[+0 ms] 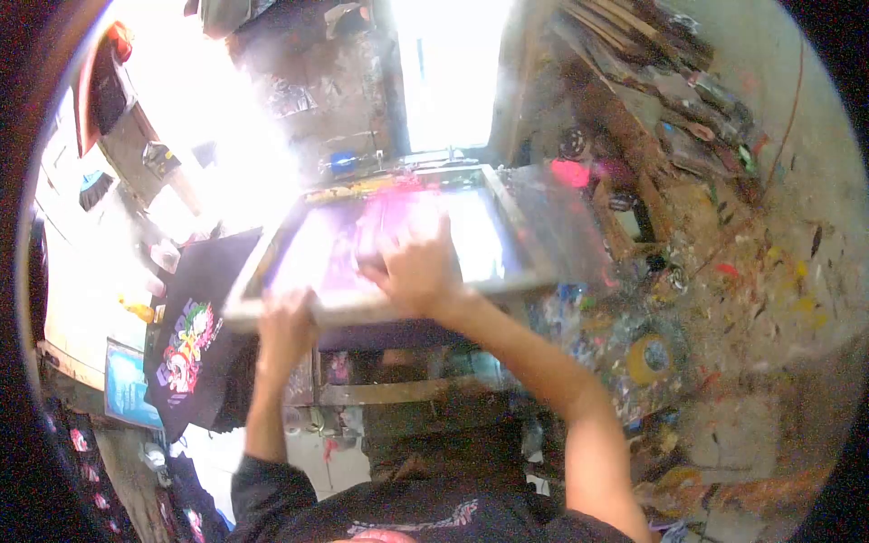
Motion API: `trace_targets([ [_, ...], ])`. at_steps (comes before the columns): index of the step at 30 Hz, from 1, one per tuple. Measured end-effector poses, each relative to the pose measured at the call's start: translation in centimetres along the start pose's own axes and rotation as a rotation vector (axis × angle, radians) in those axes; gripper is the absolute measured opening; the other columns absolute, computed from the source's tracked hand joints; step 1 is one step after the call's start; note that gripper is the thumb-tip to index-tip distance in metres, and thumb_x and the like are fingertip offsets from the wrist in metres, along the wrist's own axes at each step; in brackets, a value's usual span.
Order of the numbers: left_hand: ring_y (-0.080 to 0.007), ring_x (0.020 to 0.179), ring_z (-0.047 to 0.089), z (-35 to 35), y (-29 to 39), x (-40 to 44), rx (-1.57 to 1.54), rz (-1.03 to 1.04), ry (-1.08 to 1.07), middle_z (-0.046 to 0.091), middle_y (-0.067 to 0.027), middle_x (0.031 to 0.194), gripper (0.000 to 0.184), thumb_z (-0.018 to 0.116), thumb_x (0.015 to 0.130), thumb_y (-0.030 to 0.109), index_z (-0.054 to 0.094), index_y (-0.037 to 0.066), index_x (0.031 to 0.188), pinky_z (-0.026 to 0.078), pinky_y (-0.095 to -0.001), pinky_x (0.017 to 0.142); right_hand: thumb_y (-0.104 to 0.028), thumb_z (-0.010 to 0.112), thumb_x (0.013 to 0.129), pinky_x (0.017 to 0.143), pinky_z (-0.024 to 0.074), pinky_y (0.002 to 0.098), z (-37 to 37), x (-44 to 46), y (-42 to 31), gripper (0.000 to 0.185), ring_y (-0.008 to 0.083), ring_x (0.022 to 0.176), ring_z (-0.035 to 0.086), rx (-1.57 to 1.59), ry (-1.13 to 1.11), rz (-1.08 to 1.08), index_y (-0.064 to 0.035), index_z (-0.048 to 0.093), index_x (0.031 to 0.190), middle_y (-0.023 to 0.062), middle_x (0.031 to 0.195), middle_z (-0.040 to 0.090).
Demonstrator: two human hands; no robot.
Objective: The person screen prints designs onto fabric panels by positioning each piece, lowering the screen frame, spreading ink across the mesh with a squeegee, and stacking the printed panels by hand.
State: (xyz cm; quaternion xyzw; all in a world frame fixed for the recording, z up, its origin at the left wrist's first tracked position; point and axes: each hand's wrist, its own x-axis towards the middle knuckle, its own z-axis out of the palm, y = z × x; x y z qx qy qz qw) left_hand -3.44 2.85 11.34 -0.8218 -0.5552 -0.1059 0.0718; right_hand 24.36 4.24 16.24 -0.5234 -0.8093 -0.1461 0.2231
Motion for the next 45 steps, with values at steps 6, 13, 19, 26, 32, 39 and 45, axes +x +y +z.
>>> trace_targets([
  [6, -0.0318, 0.101, 0.061, 8.6, 3.7, -7.2, -0.343, -0.02, 0.141, 0.066, -0.0147, 0.103, 0.052, 0.086, 0.077, 0.039, 0.069, 0.0, 0.106, 0.047, -0.0449, 0.094, -0.03, 0.068, 0.089, 0.074, 0.0558, 0.0489, 9.3, -6.7, 1.9, 0.023, 0.0279, 0.072, 0.075, 0.375, -0.374, 0.01, -0.011, 0.07, 0.102, 0.0121, 0.079, 0.074],
  [13, -0.0315, 0.101, 0.06, 10.4, 3.1, -7.5, -0.39, -0.037, 0.175, 0.064, -0.0107, 0.1, 0.054, 0.089, 0.072, 0.036, 0.067, 0.002, 0.109, 0.043, -0.0452, 0.099, -0.044, 0.067, 0.095, 0.09, 0.0544, 0.0502, 18.3, -5.3, 3.9, 0.027, 0.0217, 0.064, 0.07, 0.036, 0.081, -0.236, -0.017, 0.069, 0.099, 0.007, 0.078, 0.07],
  [19, -0.0298, 0.102, 0.06, 11.3, 2.9, -7.7, -0.278, -0.017, 0.204, 0.063, -0.0095, 0.102, 0.059, 0.083, 0.077, 0.047, 0.066, 0.004, 0.113, 0.043, -0.0466, 0.101, -0.055, 0.061, 0.097, 0.086, 0.0522, 0.0516, 25.5, 9.0, 12.6, 0.038, 0.0243, 0.075, 0.072, -0.105, 0.184, -0.12, -0.0178, 0.068, 0.1, 0.0064, 0.081, 0.072],
  [26, -0.0253, 0.1, 0.063, 12.4, 2.4, -7.8, -0.239, -0.027, 0.219, 0.064, -0.0059, 0.102, 0.061, 0.077, 0.081, 0.059, 0.066, 0.007, 0.111, 0.046, -0.0453, 0.101, -0.05, 0.068, 0.092, 0.072, 0.0557, 0.0494, 16.7, 9.9, 10.7, 0.042, 0.0321, 0.083, 0.074, 0.152, -0.573, -0.148, -0.0108, 0.066, 0.107, 0.0149, 0.088, 0.073],
  [32, -0.0264, 0.103, 0.065, 12.5, 2.4, -8.1, -0.2, -0.033, 0.133, 0.067, -0.0071, 0.104, 0.061, 0.074, 0.083, 0.063, 0.069, 0.008, 0.11, 0.044, -0.0464, 0.103, -0.055, 0.069, 0.09, 0.076, 0.0572, 0.0475, 23.3, 15.1, 15.9, 0.051, 0.0349, 0.093, 0.073, 0.025, -0.256, -0.029, -0.0095, 0.063, 0.113, 0.0201, 0.094, 0.073],
  [39, -0.0273, 0.105, 0.065, 13.3, 2.4, -8.6, -0.177, -0.034, 0.128, 0.069, -0.0078, 0.106, 0.065, 0.07, 0.084, 0.065, 0.07, 0.008, 0.115, 0.043, -0.048, 0.104, -0.067, 0.07, 0.084, 0.072, 0.057, 0.0511, 22.6, 13.4, 17.6, 0.062, 0.0391, 0.081, 0.073, 0.055, -0.265, 0.003, -0.0077, 0.066, 0.102, 0.0179, 0.087, 0.074],
  [45, -0.0271, 0.104, 0.064, 13.4, 2.5, -8.1, -0.182, -0.025, 0.163, 0.066, -0.0071, 0.106, 0.063, 0.071, 0.084, 0.063, 0.069, 0.008, 0.115, 0.041, -0.0465, 0.104, -0.069, 0.07, 0.084, 0.068, 0.056, 0.0527, 14.5, 3.4, 8.5, 0.061, 0.0413, 0.076, 0.072, 0.091, -0.386, 0.16, -0.0086, 0.062, 0.09, 0.0195, 0.078, 0.071],
])
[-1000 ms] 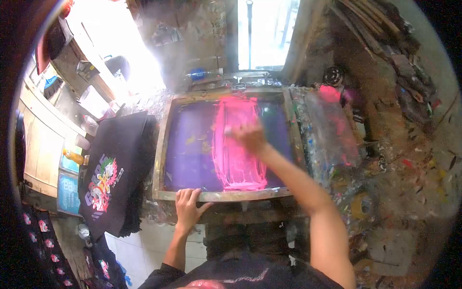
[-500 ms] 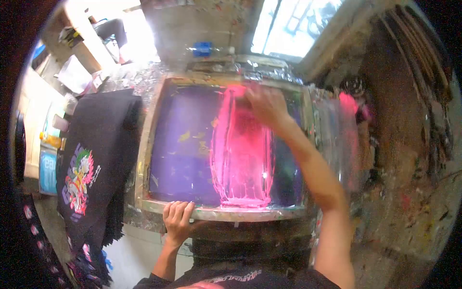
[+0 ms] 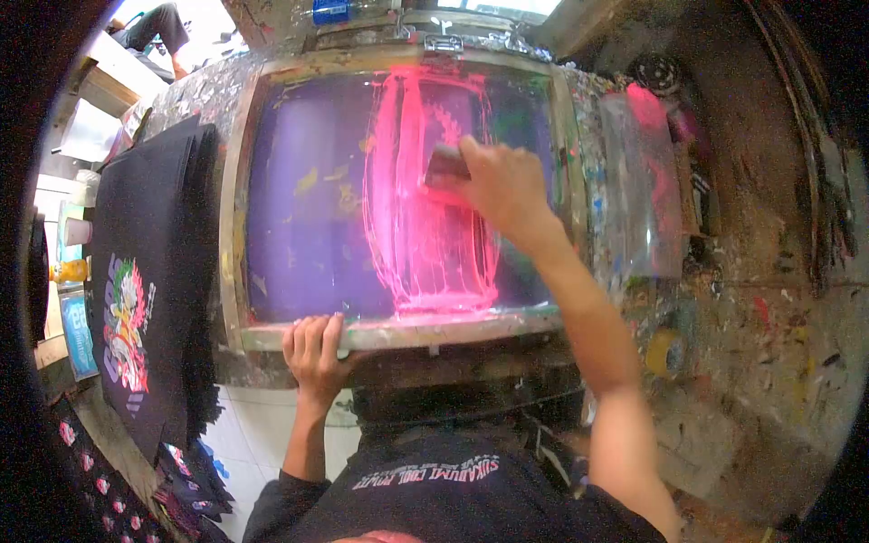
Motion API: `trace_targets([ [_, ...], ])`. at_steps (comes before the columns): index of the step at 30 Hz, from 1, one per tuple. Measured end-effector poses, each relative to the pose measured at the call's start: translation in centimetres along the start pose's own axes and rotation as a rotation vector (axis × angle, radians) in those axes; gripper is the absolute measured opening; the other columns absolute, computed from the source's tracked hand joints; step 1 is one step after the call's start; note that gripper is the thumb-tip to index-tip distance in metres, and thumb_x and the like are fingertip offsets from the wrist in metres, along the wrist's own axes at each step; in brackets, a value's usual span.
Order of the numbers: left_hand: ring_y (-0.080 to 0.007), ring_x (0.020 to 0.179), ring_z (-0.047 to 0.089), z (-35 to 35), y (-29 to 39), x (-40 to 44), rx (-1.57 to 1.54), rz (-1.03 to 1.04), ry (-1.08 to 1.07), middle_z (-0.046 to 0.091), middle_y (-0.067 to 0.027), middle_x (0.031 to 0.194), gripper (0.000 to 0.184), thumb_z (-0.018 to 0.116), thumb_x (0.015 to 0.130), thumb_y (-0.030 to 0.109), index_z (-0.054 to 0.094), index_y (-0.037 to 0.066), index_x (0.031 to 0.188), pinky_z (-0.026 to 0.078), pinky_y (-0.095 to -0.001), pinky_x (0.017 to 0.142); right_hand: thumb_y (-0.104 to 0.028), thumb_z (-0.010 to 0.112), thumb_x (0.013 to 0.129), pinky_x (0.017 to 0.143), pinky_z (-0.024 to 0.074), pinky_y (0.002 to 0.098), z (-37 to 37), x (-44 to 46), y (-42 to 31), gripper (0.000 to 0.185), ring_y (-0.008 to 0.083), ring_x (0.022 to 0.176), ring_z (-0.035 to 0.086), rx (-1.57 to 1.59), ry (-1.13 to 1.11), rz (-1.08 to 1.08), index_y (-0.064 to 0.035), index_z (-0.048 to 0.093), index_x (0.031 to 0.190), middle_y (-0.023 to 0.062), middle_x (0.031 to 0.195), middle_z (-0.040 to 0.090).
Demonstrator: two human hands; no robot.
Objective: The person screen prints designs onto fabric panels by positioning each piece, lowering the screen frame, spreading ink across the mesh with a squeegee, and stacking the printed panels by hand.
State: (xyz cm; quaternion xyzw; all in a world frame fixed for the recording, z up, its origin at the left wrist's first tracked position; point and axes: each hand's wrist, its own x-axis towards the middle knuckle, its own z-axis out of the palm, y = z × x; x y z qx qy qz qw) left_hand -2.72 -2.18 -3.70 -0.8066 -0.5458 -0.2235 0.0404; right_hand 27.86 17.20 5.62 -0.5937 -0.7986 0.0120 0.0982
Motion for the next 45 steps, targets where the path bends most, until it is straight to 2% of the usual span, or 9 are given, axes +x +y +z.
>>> trace_targets([
  [7, -0.0293, 0.108, 0.06, -0.9, 0.5, 0.2, -0.095, 0.01, 0.044, 0.064, -0.0084, 0.108, 0.064, 0.079, 0.079, 0.054, 0.065, 0.006, 0.119, 0.04, -0.0484, 0.104, -0.064, 0.07, 0.087, 0.064, 0.0559, 0.0515, -1.2, -11.1, -6.6, 0.056, 0.0402, 0.07, 0.072, 0.089, -0.123, 0.183, -0.0093, 0.06, 0.091, 0.0174, 0.073, 0.071],
  [17, -0.0301, 0.104, 0.059, -1.5, 0.7, 0.7, -0.157, 0.012, 0.093, 0.064, -0.0093, 0.107, 0.058, 0.088, 0.072, 0.037, 0.065, 0.006, 0.116, 0.041, -0.0468, 0.101, -0.056, 0.07, 0.09, 0.061, 0.055, 0.0503, -0.3, -9.7, -4.2, 0.048, 0.0385, 0.071, 0.072, 0.054, 0.035, -0.114, -0.0091, 0.061, 0.092, 0.0165, 0.073, 0.07],
  [21, -0.0298, 0.104, 0.059, -1.7, 0.8, 0.6, -0.162, -0.011, 0.098, 0.063, -0.0091, 0.106, 0.059, 0.088, 0.071, 0.038, 0.065, 0.006, 0.115, 0.041, -0.0466, 0.101, -0.029, 0.067, 0.09, 0.066, 0.0571, 0.0468, -1.0, -13.3, -6.7, 0.018, 0.0299, 0.065, 0.072, 0.116, 0.027, -0.237, -0.0113, 0.063, 0.089, 0.0105, 0.07, 0.069],
  [23, -0.0282, 0.103, 0.059, -1.5, 0.7, 0.5, -0.127, 0.007, 0.099, 0.062, -0.0082, 0.103, 0.057, 0.084, 0.078, 0.045, 0.065, 0.007, 0.115, 0.042, -0.0466, 0.1, -0.018, 0.066, 0.088, 0.075, 0.0575, 0.05, 1.8, -14.4, -7.0, 0.004, 0.0221, 0.065, 0.07, -0.088, 0.315, -0.392, -0.0155, 0.064, 0.087, 0.0043, 0.068, 0.067],
  [29, -0.0283, 0.102, 0.06, -1.4, 0.6, 0.7, -0.115, 0.034, 0.081, 0.064, -0.0074, 0.102, 0.059, 0.086, 0.074, 0.044, 0.065, 0.007, 0.114, 0.041, -0.0467, 0.1, -0.048, 0.063, 0.095, 0.081, 0.0561, 0.053, 5.4, 0.2, -1.4, 0.034, 0.0238, 0.068, 0.072, -0.257, 0.443, -0.322, -0.0159, 0.063, 0.085, 0.0072, 0.073, 0.069],
  [35, -0.0272, 0.104, 0.061, -1.2, 0.5, 0.4, -0.066, 0.015, 0.079, 0.063, -0.0073, 0.105, 0.06, 0.082, 0.078, 0.051, 0.066, 0.007, 0.116, 0.043, -0.046, 0.102, -0.035, 0.065, 0.097, 0.081, 0.0568, 0.0506, 6.6, 10.6, 3.0, 0.022, 0.0288, 0.08, 0.075, -0.126, 0.483, -0.287, -0.0137, 0.066, 0.09, 0.0124, 0.091, 0.075],
  [38, -0.0267, 0.103, 0.061, -1.5, 0.6, 0.5, -0.077, -0.005, 0.091, 0.064, -0.0067, 0.104, 0.06, 0.082, 0.077, 0.052, 0.066, 0.008, 0.115, 0.043, -0.0454, 0.102, -0.034, 0.067, 0.094, 0.081, 0.0573, 0.0514, 3.6, 7.1, 1.5, 0.024, 0.035, 0.084, 0.075, -0.081, 0.261, -0.164, -0.0103, 0.07, 0.095, 0.0148, 0.092, 0.075],
  [40, -0.0264, 0.102, 0.062, -1.3, 0.4, 0.5, -0.082, -0.005, 0.079, 0.064, -0.0061, 0.103, 0.06, 0.081, 0.077, 0.054, 0.067, 0.008, 0.113, 0.044, -0.045, 0.101, -0.04, 0.071, 0.089, 0.08, 0.0571, 0.053, 0.3, 5.1, 0.9, 0.035, 0.0398, 0.087, 0.073, 0.031, -0.27, -0.247, -0.0075, 0.071, 0.102, 0.0182, 0.096, 0.075],
  [45, -0.0268, 0.101, 0.063, -0.8, 0.2, 0.5, -0.05, 0.024, 0.052, 0.065, -0.0063, 0.102, 0.06, 0.078, 0.08, 0.057, 0.067, 0.008, 0.112, 0.044, -0.0451, 0.1, -0.052, 0.071, 0.089, 0.076, 0.0569, 0.0521, 2.3, 9.5, 1.9, 0.052, 0.0381, 0.088, 0.074, 0.0, 0.021, -0.227, -0.0096, 0.068, 0.118, 0.019, 0.093, 0.075],
])
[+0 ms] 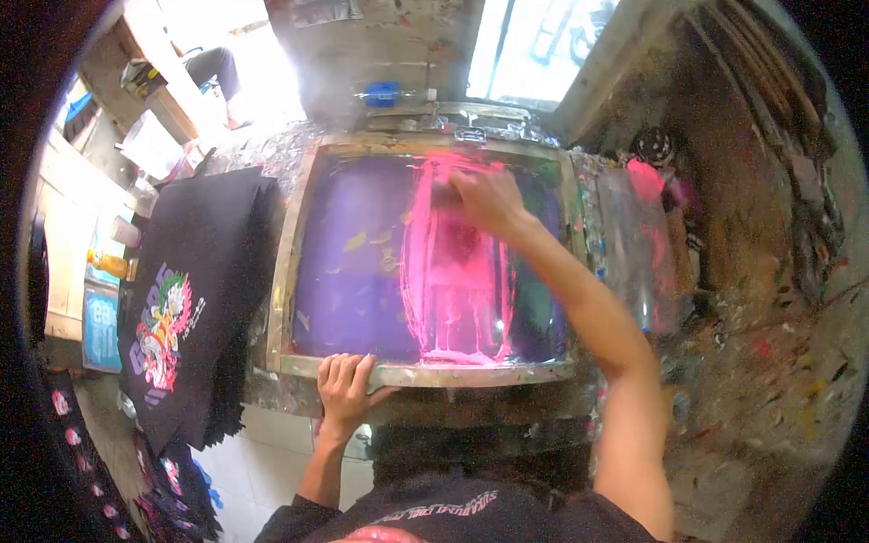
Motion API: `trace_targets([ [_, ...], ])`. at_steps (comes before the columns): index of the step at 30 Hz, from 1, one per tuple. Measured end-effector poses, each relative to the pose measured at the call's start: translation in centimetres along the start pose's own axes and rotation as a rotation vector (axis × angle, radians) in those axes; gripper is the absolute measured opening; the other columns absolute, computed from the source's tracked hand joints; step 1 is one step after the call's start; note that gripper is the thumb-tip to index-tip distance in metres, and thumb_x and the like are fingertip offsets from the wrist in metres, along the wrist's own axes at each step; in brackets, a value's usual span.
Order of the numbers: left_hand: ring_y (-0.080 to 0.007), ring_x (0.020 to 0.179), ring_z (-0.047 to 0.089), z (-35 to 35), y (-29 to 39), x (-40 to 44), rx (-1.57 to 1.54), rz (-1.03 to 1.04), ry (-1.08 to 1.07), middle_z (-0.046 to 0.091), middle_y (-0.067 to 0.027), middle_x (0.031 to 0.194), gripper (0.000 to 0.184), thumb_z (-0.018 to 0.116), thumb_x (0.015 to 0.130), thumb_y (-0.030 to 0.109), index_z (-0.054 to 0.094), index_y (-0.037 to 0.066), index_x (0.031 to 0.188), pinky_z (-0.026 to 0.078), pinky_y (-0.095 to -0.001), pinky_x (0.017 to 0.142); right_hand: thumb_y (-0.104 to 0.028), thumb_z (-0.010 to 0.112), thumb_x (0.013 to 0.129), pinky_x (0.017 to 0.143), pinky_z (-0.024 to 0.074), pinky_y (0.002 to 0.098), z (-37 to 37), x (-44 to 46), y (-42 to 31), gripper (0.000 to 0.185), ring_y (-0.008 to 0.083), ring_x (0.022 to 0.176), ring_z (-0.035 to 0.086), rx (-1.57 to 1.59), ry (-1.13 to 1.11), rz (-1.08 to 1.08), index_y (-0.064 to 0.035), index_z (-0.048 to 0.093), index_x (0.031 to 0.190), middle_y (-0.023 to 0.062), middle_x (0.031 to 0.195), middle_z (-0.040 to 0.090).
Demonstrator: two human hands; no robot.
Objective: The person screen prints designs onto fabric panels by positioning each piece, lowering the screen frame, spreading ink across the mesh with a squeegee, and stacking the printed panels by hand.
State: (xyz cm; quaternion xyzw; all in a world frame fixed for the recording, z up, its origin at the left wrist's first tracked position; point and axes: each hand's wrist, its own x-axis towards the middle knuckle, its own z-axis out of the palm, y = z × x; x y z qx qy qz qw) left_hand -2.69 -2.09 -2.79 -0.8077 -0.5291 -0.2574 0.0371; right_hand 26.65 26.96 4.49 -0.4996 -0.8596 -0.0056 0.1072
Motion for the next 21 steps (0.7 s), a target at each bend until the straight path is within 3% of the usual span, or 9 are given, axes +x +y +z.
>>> trace_targets([
  [1, -0.0273, 0.099, 0.063, 0.1, 0.0, 0.0, -0.002, -0.001, 0.013, 0.065, -0.0066, 0.101, 0.061, 0.077, 0.08, 0.059, 0.068, 0.007, 0.111, 0.044, -0.0457, 0.099, -0.053, 0.07, 0.09, 0.075, 0.057, 0.0521, 1.6, 2.0, 1.6, 0.054, 0.0366, 0.089, 0.074, -0.076, 0.161, -0.019, -0.0111, 0.065, 0.124, 0.0182, 0.093, 0.075],
  [4, -0.0281, 0.098, 0.063, 0.3, -0.2, 0.0, -0.003, 0.0, -0.01, 0.066, -0.0072, 0.099, 0.064, 0.073, 0.081, 0.064, 0.069, 0.006, 0.109, 0.043, -0.0463, 0.099, -0.048, 0.067, 0.094, 0.076, 0.0574, 0.0514, -0.8, 5.0, 2.8, 0.05, 0.0342, 0.091, 0.075, -0.109, 0.008, 0.106, -0.0124, 0.06, 0.128, 0.0173, 0.096, 0.075],
  [8, -0.0274, 0.102, 0.064, 0.2, -0.2, -0.5, 0.009, -0.031, -0.072, 0.067, -0.007, 0.103, 0.062, 0.072, 0.084, 0.061, 0.069, 0.007, 0.114, 0.043, -0.0472, 0.101, -0.061, 0.068, 0.088, 0.083, 0.0565, 0.0529, 0.2, 4.8, 4.5, 0.06, 0.0394, 0.096, 0.073, -0.069, -0.044, 0.012, -0.009, 0.062, 0.117, 0.0165, 0.096, 0.075],
  [14, -0.028, 0.104, 0.063, 0.5, -0.2, -0.5, 0.004, -0.024, -0.085, 0.067, -0.0074, 0.106, 0.062, 0.072, 0.084, 0.062, 0.068, 0.007, 0.114, 0.042, -0.0474, 0.103, -0.06, 0.067, 0.09, 0.067, 0.0577, 0.0507, -1.6, -5.0, -2.0, 0.052, 0.038, 0.076, 0.074, -0.007, -0.135, 0.007, -0.0085, 0.061, 0.097, 0.0149, 0.079, 0.073],
  [16, -0.0285, 0.105, 0.064, 0.9, -0.3, -1.0, 0.043, -0.022, -0.05, 0.067, -0.008, 0.105, 0.071, 0.059, 0.089, 0.072, 0.069, 0.006, 0.115, 0.04, -0.0493, 0.105, -0.053, 0.064, 0.095, 0.059, 0.0557, 0.0499, -1.4, -9.2, -4.8, 0.046, 0.037, 0.065, 0.071, 0.122, -0.09, -0.036, -0.0082, 0.06, 0.09, 0.0135, 0.072, 0.069],
  [19, -0.0286, 0.104, 0.062, -0.8, 0.3, 0.1, -0.041, -0.024, -0.086, 0.066, -0.0081, 0.104, 0.06, 0.073, 0.084, 0.059, 0.068, 0.006, 0.113, 0.041, -0.0478, 0.102, -0.042, 0.061, 0.1, 0.056, 0.0542, 0.0497, -2.8, -14.8, -9.4, 0.036, 0.0337, 0.063, 0.07, 0.251, -0.05, -0.044, -0.0085, 0.059, 0.086, 0.0119, 0.067, 0.066],
  [21, -0.0286, 0.102, 0.06, -2.5, 1.4, 1.5, -0.114, -0.058, -0.099, 0.065, -0.0083, 0.101, 0.053, 0.086, 0.075, 0.04, 0.067, 0.005, 0.11, 0.042, -0.0454, 0.098, -0.039, 0.063, 0.098, 0.062, 0.0553, 0.0438, -1.7, -18.6, -11.7, 0.031, 0.0262, 0.066, 0.071, 0.043, -0.019, -0.092, -0.0101, 0.06, 0.087, 0.0068, 0.071, 0.066],
])
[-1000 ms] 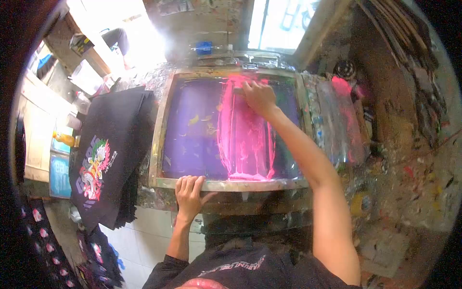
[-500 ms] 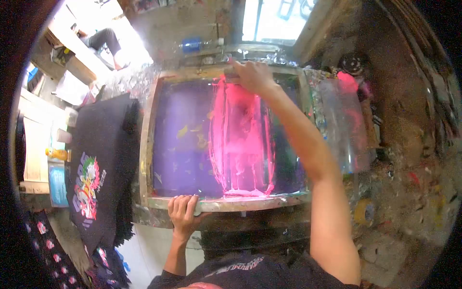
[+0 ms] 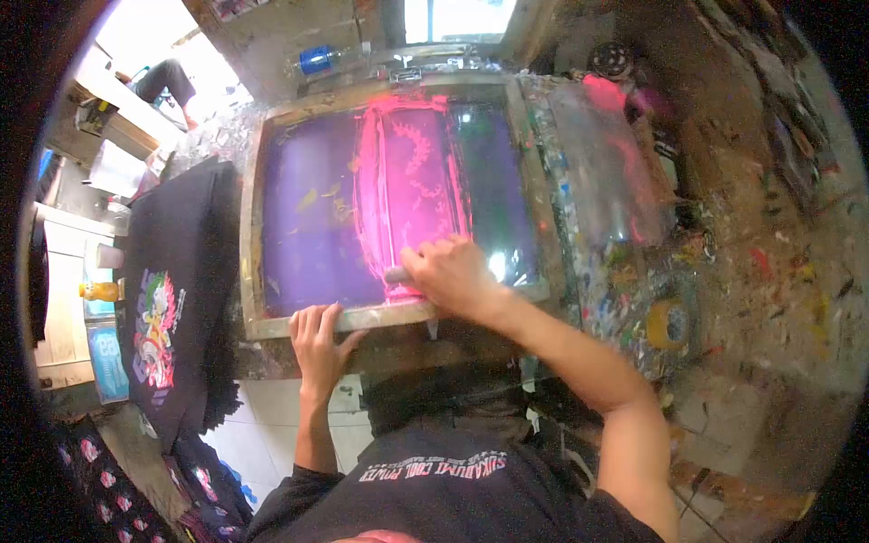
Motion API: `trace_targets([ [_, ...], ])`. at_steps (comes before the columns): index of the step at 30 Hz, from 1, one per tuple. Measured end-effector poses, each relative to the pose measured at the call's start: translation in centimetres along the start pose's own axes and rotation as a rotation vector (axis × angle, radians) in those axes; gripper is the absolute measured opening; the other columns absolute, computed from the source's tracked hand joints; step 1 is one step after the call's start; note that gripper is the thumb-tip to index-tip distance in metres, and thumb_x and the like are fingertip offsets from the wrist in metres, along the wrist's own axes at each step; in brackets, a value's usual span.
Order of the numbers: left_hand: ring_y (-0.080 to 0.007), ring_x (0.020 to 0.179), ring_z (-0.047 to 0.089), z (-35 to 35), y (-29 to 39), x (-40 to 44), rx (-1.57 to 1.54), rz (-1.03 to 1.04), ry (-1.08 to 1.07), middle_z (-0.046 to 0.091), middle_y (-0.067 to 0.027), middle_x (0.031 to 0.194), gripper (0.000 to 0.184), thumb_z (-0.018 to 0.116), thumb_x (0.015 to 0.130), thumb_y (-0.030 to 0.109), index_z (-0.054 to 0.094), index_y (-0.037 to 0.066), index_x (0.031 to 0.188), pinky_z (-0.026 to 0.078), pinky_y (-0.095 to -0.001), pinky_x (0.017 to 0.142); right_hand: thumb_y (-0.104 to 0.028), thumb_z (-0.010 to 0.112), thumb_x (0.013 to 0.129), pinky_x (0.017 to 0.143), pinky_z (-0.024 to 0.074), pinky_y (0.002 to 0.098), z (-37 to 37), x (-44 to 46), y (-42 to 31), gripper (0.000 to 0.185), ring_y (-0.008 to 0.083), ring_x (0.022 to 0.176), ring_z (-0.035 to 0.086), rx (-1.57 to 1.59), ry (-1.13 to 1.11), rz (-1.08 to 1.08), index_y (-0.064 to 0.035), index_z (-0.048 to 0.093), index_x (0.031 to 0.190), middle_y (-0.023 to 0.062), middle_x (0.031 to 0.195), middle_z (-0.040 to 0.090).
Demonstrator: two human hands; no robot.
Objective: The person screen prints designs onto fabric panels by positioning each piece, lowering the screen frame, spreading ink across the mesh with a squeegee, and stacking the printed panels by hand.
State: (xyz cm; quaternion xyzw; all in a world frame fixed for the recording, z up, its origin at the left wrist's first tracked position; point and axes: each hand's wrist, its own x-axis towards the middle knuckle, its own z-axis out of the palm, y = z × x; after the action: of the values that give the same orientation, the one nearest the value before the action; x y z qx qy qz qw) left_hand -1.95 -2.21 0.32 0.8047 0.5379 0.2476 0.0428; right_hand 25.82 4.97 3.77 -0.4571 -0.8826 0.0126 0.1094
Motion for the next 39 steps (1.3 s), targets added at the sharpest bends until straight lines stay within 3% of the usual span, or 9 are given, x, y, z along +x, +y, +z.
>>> trace_targets([
  [5, -0.0286, 0.101, 0.06, -1.4, 0.6, 0.4, 0.033, 0.006, -0.017, 0.066, -0.0084, 0.1, 0.049, 0.085, 0.076, 0.039, 0.07, 0.005, 0.107, 0.043, -0.0421, 0.096, -0.045, 0.067, 0.095, 0.089, 0.0539, 0.0484, -0.1, -3.2, -2.7, 0.034, 0.0246, 0.083, 0.071, -0.126, 0.131, 0.004, -0.0113, 0.065, 0.095, 0.0061, 0.088, 0.069],
  [9, -0.027, 0.099, 0.061, -2.9, 0.9, 1.3, 0.017, 0.06, -0.01, 0.066, -0.0071, 0.097, 0.046, 0.082, 0.079, 0.046, 0.072, 0.006, 0.101, 0.044, -0.0416, 0.089, -0.047, 0.068, 0.094, 0.114, 0.0295, 0.068, -1.9, -3.9, -5.4, 0.038, 0.0248, 0.099, 0.069, -0.19, 0.325, 0.276, -0.0101, 0.068, 0.105, 0.0074, 0.097, 0.068],
  [19, -0.032, 0.098, 0.063, -16.2, 3.8, 11.5, 0.042, 0.028, -0.03, 0.069, -0.0134, 0.1, 0.044, 0.078, 0.087, 0.045, 0.07, 0.005, 0.102, 0.044, -0.0477, 0.093, -0.065, 0.063, 0.09, 0.088, 0.0431, 0.0485, -12.5, 3.6, -3.7, 0.059, 0.0285, 0.089, 0.067, -0.293, 0.731, 0.123, -0.0063, 0.072, 0.095, 0.0138, 0.095, 0.072],
  [22, -0.0404, 0.115, 0.057, -14.1, 4.9, 13.0, 0.141, 0.227, 0.723, 0.06, -0.0193, 0.125, 0.05, 0.076, 0.09, 0.029, 0.06, 0.007, 0.132, 0.044, -0.0521, 0.099, -0.072, 0.053, 0.092, 0.092, 0.0452, 0.0482, -18.3, 6.8, -3.0, 0.071, 0.0308, 0.093, 0.07, -0.249, 0.586, 0.249, -0.004, 0.074, 0.103, 0.0168, 0.097, 0.073],
  [24, -0.0403, 0.113, 0.057, -10.1, 5.0, 10.8, 0.07, 0.452, 0.664, 0.062, -0.0198, 0.121, 0.046, 0.075, 0.09, 0.022, 0.061, 0.007, 0.13, 0.045, -0.0509, 0.098, -0.073, 0.051, 0.093, 0.092, 0.0466, 0.0483, -21.6, 9.1, -2.1, 0.074, 0.0319, 0.093, 0.071, -0.242, 0.52, 0.263, -0.0037, 0.074, 0.103, 0.0181, 0.099, 0.073],
  [28, -0.0432, 0.147, 0.037, 0.0, 1.9, 4.5, -0.054, 0.302, -0.235, 0.046, -0.024, 0.152, 0.072, 0.073, 0.089, 0.024, 0.043, 0.01, 0.153, 0.027, -0.0583, 0.123, -0.074, 0.049, 0.093, 0.087, 0.0532, 0.0518, -25.9, 13.8, 0.9, 0.076, 0.0354, 0.091, 0.073, -0.262, 0.433, 0.296, -0.0031, 0.073, 0.108, 0.0206, 0.105, 0.074],
  [31, -0.0357, 0.146, 0.043, 7.8, -3.4, 0.9, 0.026, 0.325, -0.104, 0.052, -0.0178, 0.15, 0.056, 0.065, 0.088, 0.009, 0.057, 0.01, 0.143, 0.023, -0.0637, 0.124, -0.074, 0.047, 0.093, 0.091, 0.0556, 0.0506, -27.8, 18.4, 5.5, 0.076, 0.0352, 0.103, 0.073, -0.431, 0.345, 0.142, -0.0033, 0.074, 0.105, 0.0211, 0.111, 0.074],
  [35, -0.0319, 0.149, 0.04, 1.0, -3.1, 0.1, 0.237, 0.174, 0.131, 0.05, -0.0117, 0.153, 0.046, 0.064, 0.083, 0.004, 0.069, 0.023, 0.125, 0.0, -0.0672, 0.125, -0.072, 0.048, 0.094, 0.092, 0.0548, 0.0495, -32.0, 22.5, 11.2, 0.076, 0.0351, 0.104, 0.072, -0.44, 0.237, 0.023, -0.0017, 0.073, 0.108, 0.0217, 0.112, 0.073],
  [39, -0.0365, 0.147, 0.036, -2.0, -6.3, -0.9, 0.229, -0.149, 0.431, 0.044, -0.0147, 0.154, 0.031, 0.069, 0.084, 0.007, 0.072, 0.02, 0.112, 0.019, -0.0582, 0.124, -0.07, 0.05, 0.094, 0.093, 0.0539, 0.0485, -37.5, 25.7, 16.6, 0.075, 0.035, 0.105, 0.071, -0.308, 0.189, 0.102, -0.0001, 0.072, 0.11, 0.0222, 0.113, 0.073],
])
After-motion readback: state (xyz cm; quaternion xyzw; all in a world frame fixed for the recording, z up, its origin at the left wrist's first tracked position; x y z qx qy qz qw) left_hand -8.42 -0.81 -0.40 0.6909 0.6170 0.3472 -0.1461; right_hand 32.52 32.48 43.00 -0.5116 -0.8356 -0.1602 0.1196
